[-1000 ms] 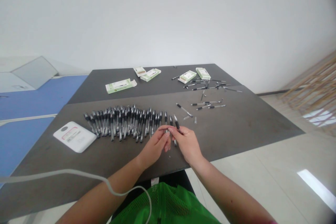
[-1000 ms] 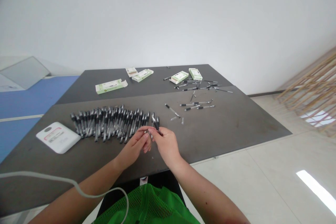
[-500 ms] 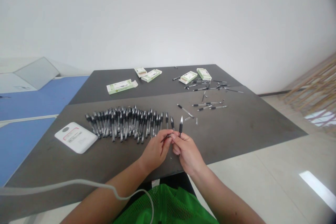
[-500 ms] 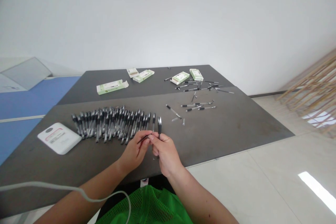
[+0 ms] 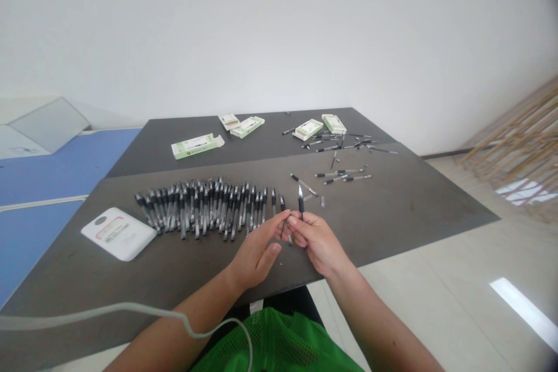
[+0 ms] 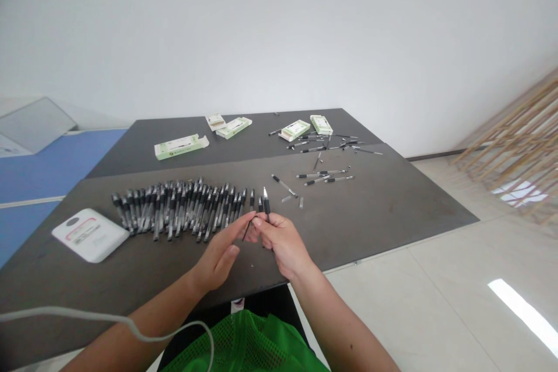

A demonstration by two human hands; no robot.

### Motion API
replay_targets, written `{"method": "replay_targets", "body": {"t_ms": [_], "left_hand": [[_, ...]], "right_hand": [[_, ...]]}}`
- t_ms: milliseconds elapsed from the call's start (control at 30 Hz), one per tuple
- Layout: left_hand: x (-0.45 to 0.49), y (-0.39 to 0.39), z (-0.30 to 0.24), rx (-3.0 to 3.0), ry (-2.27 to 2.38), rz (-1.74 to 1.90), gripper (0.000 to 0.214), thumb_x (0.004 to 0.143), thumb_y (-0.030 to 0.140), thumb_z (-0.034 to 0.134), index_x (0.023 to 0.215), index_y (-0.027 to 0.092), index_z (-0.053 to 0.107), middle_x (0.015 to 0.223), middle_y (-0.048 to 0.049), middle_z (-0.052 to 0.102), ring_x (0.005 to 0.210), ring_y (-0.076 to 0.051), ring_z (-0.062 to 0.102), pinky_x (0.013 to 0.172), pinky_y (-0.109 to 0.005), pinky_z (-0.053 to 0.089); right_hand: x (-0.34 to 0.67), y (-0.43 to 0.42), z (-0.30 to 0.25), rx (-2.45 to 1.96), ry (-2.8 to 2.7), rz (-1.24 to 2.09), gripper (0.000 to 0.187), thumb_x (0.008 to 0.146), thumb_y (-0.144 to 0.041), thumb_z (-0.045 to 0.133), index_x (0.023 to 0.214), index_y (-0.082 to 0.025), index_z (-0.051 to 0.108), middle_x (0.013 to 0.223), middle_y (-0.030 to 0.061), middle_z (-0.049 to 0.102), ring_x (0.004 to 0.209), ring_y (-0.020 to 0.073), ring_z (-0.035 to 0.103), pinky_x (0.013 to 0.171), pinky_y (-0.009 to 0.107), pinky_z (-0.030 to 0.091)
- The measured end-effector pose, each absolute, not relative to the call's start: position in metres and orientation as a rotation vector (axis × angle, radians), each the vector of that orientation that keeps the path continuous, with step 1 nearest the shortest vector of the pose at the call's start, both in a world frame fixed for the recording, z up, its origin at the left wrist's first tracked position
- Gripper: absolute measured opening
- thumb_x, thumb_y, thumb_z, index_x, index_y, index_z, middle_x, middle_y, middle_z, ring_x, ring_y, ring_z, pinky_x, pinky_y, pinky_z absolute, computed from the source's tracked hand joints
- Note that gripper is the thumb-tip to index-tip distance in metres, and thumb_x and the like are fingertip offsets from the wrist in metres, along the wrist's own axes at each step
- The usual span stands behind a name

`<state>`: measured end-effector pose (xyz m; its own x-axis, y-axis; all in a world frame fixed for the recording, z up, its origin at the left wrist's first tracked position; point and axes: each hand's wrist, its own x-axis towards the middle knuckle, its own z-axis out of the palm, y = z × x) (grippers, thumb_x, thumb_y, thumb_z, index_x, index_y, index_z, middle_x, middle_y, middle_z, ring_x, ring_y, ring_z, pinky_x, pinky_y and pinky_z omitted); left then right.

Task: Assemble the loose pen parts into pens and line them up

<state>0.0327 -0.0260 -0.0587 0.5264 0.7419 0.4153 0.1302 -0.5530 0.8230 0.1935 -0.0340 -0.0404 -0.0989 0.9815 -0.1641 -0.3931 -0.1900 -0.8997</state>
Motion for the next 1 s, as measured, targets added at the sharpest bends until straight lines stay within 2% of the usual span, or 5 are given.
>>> {"method": "replay_targets", "body": {"t_ms": [167, 233, 567, 867, 1000], "left_hand": [[0.036, -0.019, -0.054, 1.78, 0.935, 1.043, 0.032, 0.088, 0.031, 0.05, 0.116, 0.021, 0.061, 0.109, -0.0086, 0.066, 0.098, -0.021, 0.06, 0.089, -0.038, 0.047], [0.038, -0.017, -0.054, 1.691, 0.968, 1.037, 0.027, 0.086, 0.03, 0.054, 0.109, 0.021, 0.065, 0.107, -0.0077, 0.067, 0.096, -0.021, 0.061, 0.087, -0.036, 0.049], [0.039, -0.011, -0.06, 1.809, 1.147, 1.101, 0.031, 0.086, 0.025, 0.052, 0.115, 0.023, 0.062, 0.107, -0.0068, 0.068, 0.096, -0.02, 0.062, 0.089, -0.038, 0.049], [0.039, -0.011, -0.055, 1.815, 1.208, 1.107, 0.032, 0.089, 0.029, 0.048, 0.117, 0.022, 0.062, 0.115, -0.0069, 0.065, 0.105, -0.02, 0.059, 0.095, -0.037, 0.044], [0.038, -0.004, -0.054, 1.545, 1.243, 1.093, 0.036, 0.085, 0.035, 0.055, 0.117, 0.021, 0.062, 0.11, -0.0065, 0.067, 0.092, -0.019, 0.063, 0.087, -0.035, 0.049]], "right_hand": [[0.198, -0.033, -0.042, -1.07, -0.972, 1.56, 0.029, 0.07, -0.043, 0.07, 0.074, -0.015, 0.062, 0.05, -0.0081, 0.037, 0.044, 0.0057, 0.021, 0.044, 0.023, 0.012], [0.195, -0.033, -0.044, -1.083, -0.96, 1.547, 0.029, 0.07, -0.043, 0.069, 0.074, -0.015, 0.062, 0.05, -0.0082, 0.036, 0.045, 0.006, 0.021, 0.044, 0.023, 0.013], [0.18, -0.017, -0.055, -1.144, -0.947, 1.468, 0.03, 0.069, -0.046, 0.067, 0.071, -0.016, 0.063, 0.055, -0.0047, 0.049, 0.046, 0.0069, 0.029, 0.045, 0.022, 0.018], [0.181, 0.001, -0.058, -1.129, -1.09, 1.448, 0.023, 0.072, -0.038, 0.064, 0.067, -0.016, 0.064, 0.062, -0.0025, 0.059, 0.058, 0.0104, 0.048, 0.057, 0.023, 0.035], [0.181, 0.015, -0.053, -1.123, -1.126, 1.503, 0.022, 0.07, -0.037, 0.067, 0.069, -0.016, 0.065, 0.055, -0.0055, 0.052, 0.051, 0.0075, 0.039, 0.05, 0.022, 0.027]]}}
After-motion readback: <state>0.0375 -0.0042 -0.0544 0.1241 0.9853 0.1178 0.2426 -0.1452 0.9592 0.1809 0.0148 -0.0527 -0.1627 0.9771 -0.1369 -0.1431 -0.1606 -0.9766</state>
